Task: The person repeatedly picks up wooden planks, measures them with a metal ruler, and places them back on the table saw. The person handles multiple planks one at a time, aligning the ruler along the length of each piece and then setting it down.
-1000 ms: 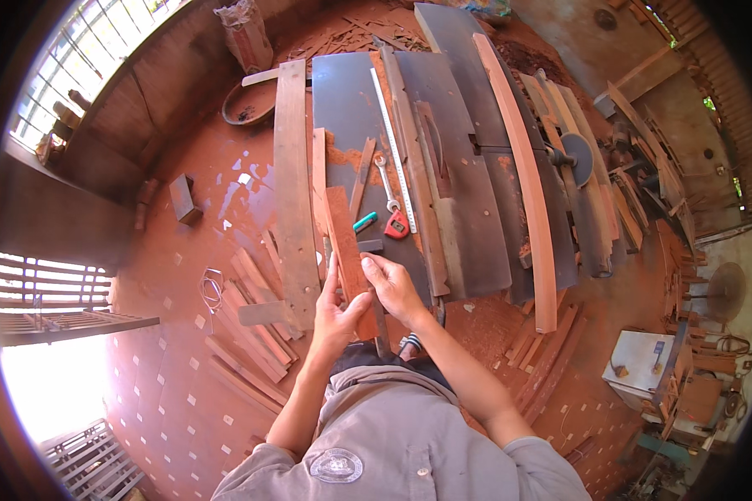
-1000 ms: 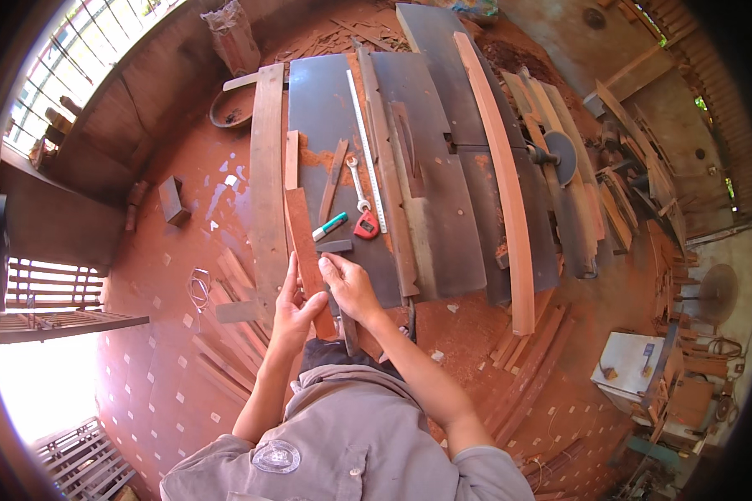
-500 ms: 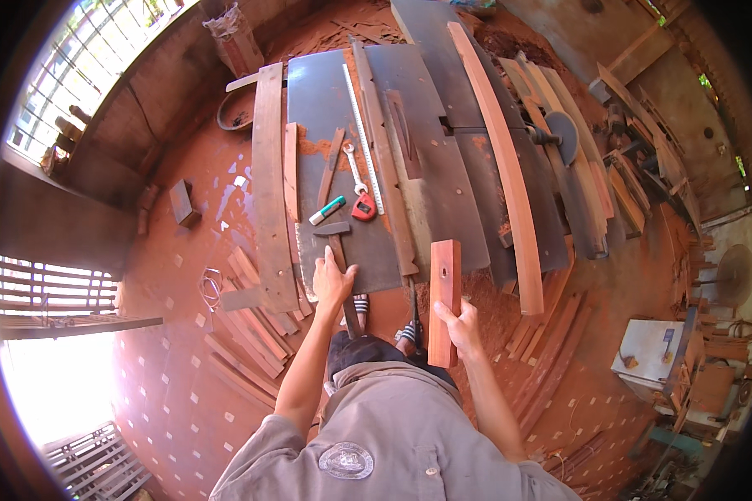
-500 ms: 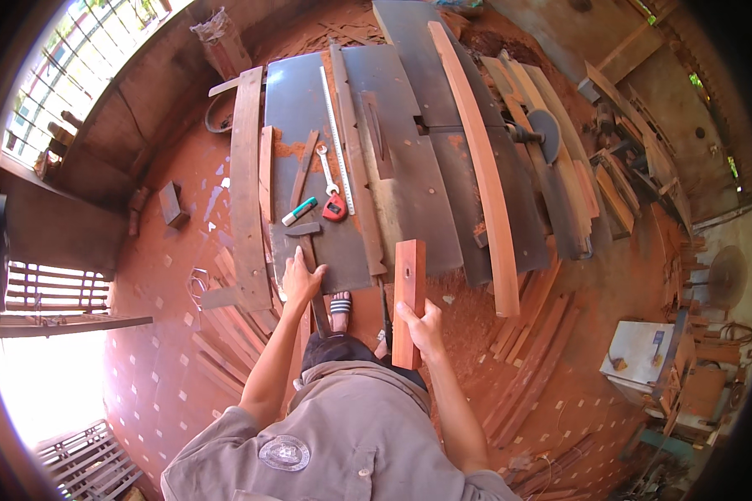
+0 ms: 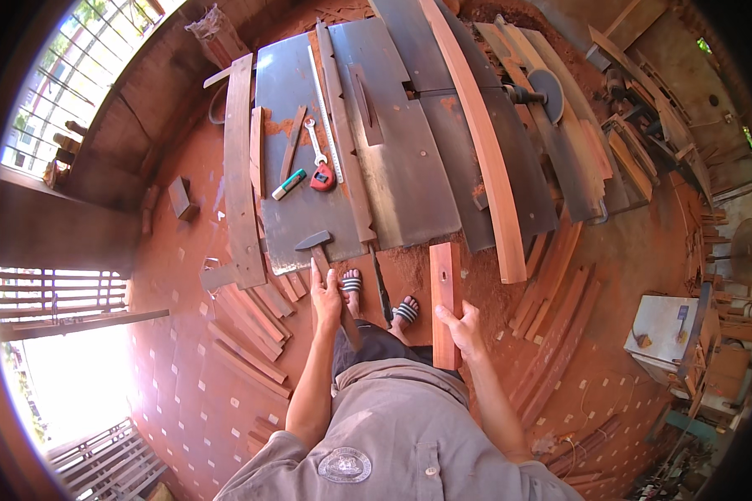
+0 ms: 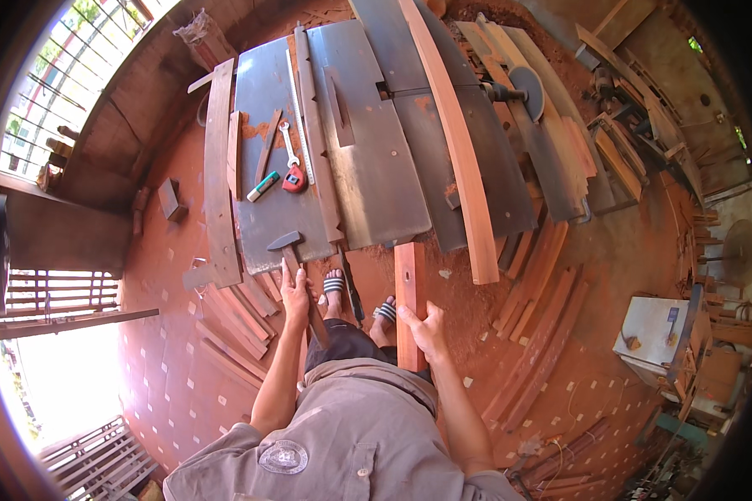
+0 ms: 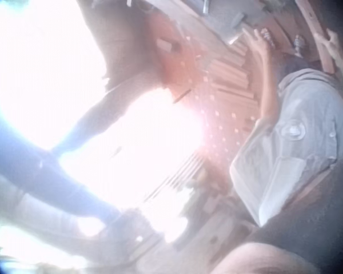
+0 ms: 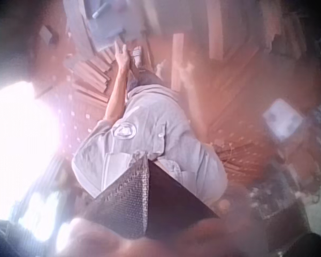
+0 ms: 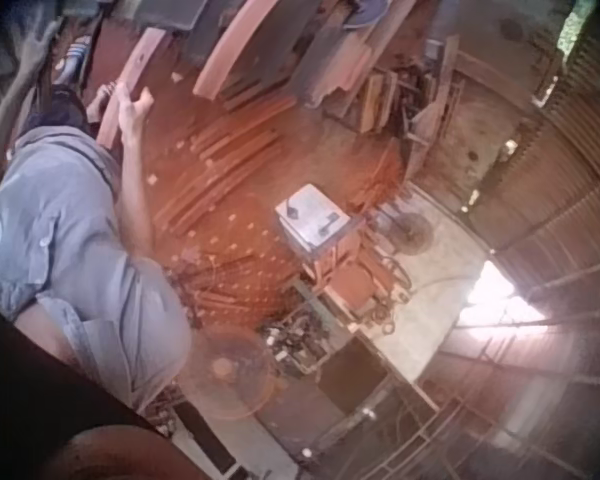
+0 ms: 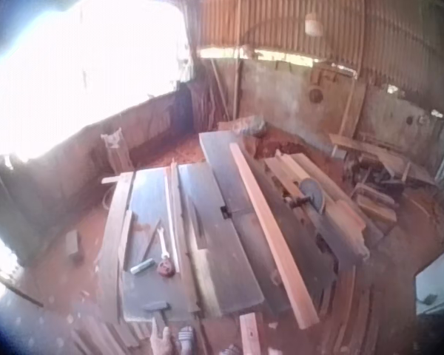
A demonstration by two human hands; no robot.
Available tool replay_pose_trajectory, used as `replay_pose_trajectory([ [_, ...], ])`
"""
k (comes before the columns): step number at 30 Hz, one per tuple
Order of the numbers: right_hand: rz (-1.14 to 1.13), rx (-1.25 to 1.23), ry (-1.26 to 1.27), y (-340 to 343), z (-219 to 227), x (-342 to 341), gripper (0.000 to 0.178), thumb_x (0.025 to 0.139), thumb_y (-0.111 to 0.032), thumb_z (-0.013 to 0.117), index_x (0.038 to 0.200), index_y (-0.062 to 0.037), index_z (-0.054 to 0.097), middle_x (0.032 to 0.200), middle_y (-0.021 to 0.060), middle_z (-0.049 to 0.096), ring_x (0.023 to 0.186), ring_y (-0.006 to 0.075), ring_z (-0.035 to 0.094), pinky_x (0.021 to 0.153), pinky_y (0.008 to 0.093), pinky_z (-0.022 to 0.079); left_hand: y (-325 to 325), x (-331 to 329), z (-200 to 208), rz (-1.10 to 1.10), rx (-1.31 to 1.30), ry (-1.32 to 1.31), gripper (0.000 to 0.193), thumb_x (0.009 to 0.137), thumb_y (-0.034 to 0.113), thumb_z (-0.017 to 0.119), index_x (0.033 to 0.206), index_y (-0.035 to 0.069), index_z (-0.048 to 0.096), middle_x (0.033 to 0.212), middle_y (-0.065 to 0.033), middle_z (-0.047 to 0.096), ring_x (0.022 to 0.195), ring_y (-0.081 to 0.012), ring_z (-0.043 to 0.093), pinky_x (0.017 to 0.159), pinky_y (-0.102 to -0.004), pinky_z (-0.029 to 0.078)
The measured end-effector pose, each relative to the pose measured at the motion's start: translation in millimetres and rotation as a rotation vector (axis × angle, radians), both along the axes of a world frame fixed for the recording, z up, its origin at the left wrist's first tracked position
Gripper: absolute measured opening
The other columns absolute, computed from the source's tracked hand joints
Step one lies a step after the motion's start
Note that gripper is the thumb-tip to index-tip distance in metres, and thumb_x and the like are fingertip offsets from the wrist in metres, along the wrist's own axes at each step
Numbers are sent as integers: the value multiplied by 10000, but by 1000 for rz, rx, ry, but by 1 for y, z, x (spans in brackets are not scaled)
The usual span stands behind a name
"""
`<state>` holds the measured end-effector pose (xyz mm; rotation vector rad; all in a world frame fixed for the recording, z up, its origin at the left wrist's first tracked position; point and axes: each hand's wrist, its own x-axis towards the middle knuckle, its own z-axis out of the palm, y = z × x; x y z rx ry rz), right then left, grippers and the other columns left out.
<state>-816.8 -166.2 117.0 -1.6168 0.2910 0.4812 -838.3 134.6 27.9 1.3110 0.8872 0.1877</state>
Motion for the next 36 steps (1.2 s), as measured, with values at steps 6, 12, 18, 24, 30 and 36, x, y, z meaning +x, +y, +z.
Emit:
replay_pose_trajectory([
  [6,58,-6,-5,-20,8,7,312,910,-227,781,1064,32,700,981,66,725,864,119,653,768,308,544,-53,-10,7,-119,-7,-26,690,1062,157,565,1656,212,217,707,-19,569,494,-89,525,431,-258,451],
  [12,59,-28,-18,-31,16,16,330,897,-256,791,1035,30,701,942,69,722,829,123,645,743,317,539,-31,-7,-1,121,-2,-64,680,1070,172,552,1656,183,207,674,-11,555,488,-92,520,439,-260,448],
  [18,76,-63,-20,-43,12,20,345,886,-274,794,1025,29,709,928,87,730,824,138,657,748,330,540,-61,-8,-9,61,11,-99,684,1067,162,555,1657,178,209,692,-4,555,491,-95,525,430,-258,437],
  [24,118,-103,-10,-47,11,23,380,885,-293,785,1049,41,710,936,107,740,834,155,673,755,342,549,-45,-12,8,38,-66,-77,690,1068,149,557,1658,183,200,685,-8,556,483,-88,507,430,-251,444],
  [30,151,-119,-27,-48,11,24,373,881,-292,784,1052,32,719,928,106,745,833,159,679,758,347,554,-62,-2,3,23,-47,-72,669,1062,158,573,1647,183,250,658,4,538,478,-86,508,415,-258,440],
  [36,151,-103,-40,-42,7,26,360,879,-284,785,1041,31,723,922,102,747,824,153,676,751,342,552,-16,16,39,-140,167,-79,673,1051,172,588,1638,115,266,687,0,575,547,-69,550,471,-243,464],
])
